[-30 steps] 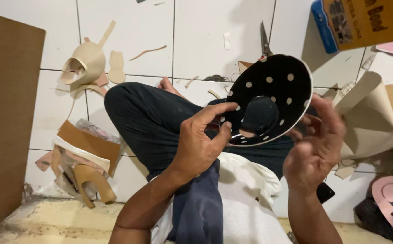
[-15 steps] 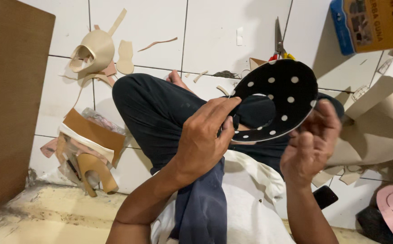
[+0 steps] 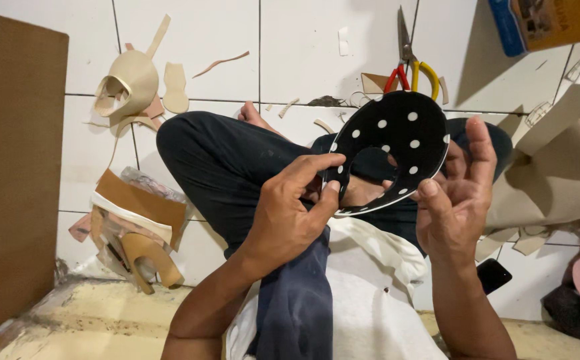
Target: The person sits on the floor and works on a wedge sandal: they press and fit a black polka-dot insole into a beige wedge sole, apply glue from a can, cut a piece of gray-green fabric with scissors, and wrap and press the fabric strip around the edge of the wedge, smoothing and tucking it by hand.
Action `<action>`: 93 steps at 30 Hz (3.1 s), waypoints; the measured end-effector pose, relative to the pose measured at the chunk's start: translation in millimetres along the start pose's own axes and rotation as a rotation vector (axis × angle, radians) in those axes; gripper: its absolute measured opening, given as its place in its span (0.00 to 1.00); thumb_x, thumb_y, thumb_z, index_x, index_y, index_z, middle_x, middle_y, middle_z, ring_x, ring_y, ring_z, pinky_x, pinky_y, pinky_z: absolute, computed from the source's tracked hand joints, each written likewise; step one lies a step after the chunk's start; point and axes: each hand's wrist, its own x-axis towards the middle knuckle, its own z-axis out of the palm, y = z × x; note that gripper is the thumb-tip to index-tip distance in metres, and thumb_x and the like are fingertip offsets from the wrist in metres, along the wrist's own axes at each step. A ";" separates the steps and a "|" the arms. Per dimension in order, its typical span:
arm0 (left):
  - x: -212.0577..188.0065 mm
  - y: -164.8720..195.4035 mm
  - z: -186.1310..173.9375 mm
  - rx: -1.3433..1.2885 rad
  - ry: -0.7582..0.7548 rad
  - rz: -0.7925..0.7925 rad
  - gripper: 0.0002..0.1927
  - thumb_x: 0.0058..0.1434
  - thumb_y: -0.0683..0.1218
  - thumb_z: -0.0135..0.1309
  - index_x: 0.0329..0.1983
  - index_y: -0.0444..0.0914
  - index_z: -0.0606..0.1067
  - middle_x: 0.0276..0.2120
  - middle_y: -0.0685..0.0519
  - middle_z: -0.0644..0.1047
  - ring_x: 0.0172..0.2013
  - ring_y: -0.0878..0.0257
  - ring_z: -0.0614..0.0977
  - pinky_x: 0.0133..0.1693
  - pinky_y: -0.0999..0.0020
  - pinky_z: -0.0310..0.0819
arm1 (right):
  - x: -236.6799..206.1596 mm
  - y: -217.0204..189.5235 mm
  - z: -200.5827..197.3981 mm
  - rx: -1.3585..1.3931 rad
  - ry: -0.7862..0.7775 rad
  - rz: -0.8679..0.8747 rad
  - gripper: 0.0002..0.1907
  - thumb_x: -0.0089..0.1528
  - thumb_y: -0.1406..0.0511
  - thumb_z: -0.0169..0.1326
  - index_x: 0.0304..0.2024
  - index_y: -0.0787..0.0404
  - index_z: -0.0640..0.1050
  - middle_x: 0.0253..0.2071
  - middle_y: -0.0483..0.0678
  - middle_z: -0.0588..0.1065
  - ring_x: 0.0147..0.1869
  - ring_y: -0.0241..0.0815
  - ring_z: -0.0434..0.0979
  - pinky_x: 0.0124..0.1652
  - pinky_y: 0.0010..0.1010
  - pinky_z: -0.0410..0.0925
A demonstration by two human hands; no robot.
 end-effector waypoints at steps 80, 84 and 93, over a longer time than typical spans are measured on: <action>-3.8 -20.6 9.9 -0.002 -0.007 -0.033 0.22 0.77 0.56 0.45 0.52 0.31 0.75 0.44 0.48 0.80 0.41 0.60 0.84 0.45 0.68 0.78 | -1.7 29.0 -6.8 -0.718 -0.356 -0.191 0.20 0.63 0.83 0.49 0.55 0.67 0.79 0.43 0.53 0.78 0.43 0.37 0.80 0.39 0.24 0.71; -3.7 -19.9 9.2 -0.030 -0.009 -0.049 0.22 0.77 0.56 0.44 0.53 0.32 0.75 0.43 0.48 0.80 0.41 0.62 0.84 0.44 0.69 0.78 | 0.1 31.5 -8.0 -0.759 -0.373 -0.209 0.19 0.63 0.83 0.50 0.54 0.67 0.79 0.42 0.52 0.79 0.41 0.36 0.80 0.37 0.23 0.70; -3.5 -16.2 9.3 -0.054 -0.019 -0.043 0.21 0.77 0.55 0.45 0.54 0.32 0.75 0.41 0.48 0.80 0.40 0.64 0.83 0.43 0.70 0.78 | 2.5 29.0 -5.5 -0.779 -0.391 -0.304 0.19 0.62 0.83 0.50 0.54 0.68 0.78 0.42 0.54 0.78 0.43 0.39 0.80 0.41 0.27 0.73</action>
